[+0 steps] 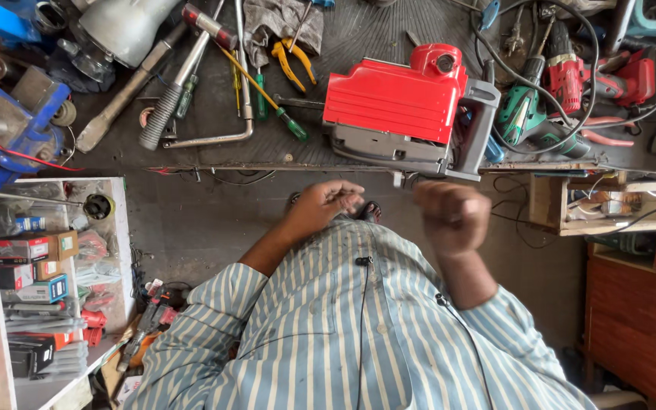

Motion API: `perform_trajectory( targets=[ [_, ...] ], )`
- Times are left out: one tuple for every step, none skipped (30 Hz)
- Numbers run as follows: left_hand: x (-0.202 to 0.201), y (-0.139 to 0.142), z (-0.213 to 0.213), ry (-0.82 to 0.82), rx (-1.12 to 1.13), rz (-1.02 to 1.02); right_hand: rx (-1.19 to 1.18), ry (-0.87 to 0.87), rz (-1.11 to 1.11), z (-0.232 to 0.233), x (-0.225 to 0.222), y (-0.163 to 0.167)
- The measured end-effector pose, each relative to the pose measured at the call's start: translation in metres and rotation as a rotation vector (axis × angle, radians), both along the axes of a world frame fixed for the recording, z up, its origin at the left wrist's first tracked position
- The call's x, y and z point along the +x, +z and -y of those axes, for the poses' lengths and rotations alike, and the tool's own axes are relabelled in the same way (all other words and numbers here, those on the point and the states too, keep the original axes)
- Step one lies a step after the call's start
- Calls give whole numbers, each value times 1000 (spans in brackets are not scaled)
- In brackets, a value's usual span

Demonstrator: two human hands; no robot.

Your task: The person uses an Allen key and a screwdriver to remove and tighten screws on a red and gray power tool. They rotate the tool to access different sides and fasteners, then place the tool on the workbench to continue the repair.

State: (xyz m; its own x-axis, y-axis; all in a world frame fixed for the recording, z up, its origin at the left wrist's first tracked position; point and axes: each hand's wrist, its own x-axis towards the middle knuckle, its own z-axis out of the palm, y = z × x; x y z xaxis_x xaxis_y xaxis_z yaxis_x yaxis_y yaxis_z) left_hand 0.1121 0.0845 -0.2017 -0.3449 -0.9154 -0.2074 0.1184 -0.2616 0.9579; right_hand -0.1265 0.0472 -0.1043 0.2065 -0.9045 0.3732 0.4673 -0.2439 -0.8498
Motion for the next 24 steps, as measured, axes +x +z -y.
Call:
perform_trajectory(
  targets=[
    [-1,-4,-1,34,85,-111,-36,24,-29,-4,16,1],
    [-3,-8,-1,66,166,-220,-76,48,-56,-5,31,1],
    [-3,-12,0,99,247,-327,-100,91,-55,-4,44,1],
    [-4,-15,1,175,280,-365,-116,137,-53,-4,56,2],
    [-4,-17,1,254,321,-401,-150,163,-81,-5,66,2],
    [-4,-19,2,330,361,-436,-183,185,-111,-5,73,3],
    [-3,-20,3,355,384,-472,-218,204,-143,-5,79,4],
    [-2,-20,6,380,405,-507,-227,201,-146,-6,84,5],
    [-1,-20,8,406,422,-542,-240,199,-148,-5,90,5],
    [-2,-20,11,416,452,-597,-255,198,-152,-4,93,6],
    [-3,-20,14,434,477,-651,-252,172,-152,-2,95,7],
    [-2,-19,17,460,491,-698,-256,150,-139,0,97,7],
    [-2,-19,19,468,501,-685,-258,127,-130,2,100,6],
    [-3,-18,22,474,522,-675,-234,109,-99,5,103,5],
    [-3,-17,21,477,554,-668,-201,88,-73,6,104,4],
    [-4,-16,22,478,563,-669,-168,63,-51,7,104,4],
    [-4,-16,23,479,570,-668,-154,54,-51,9,104,3],
    [-4,-15,24,480,576,-665,-141,45,-49,12,103,1],
    [-4,-15,24,480,577,-679,-126,36,-47,12,102,0],
    [-5,-14,25,480,574,-693,-110,39,-38,12,101,0],
    [-5,-14,26,478,564,-707,-101,42,-28,14,100,-1],
    [-6,-14,28,480,557,-719,-92,43,-18,16,100,-2],
    [-6,-14,28,482,552,-731,-87,35,-4,16,99,-2],
    [-7,-14,29,483,549,-743,-81,27,10,17,99,-3]
  ],
)
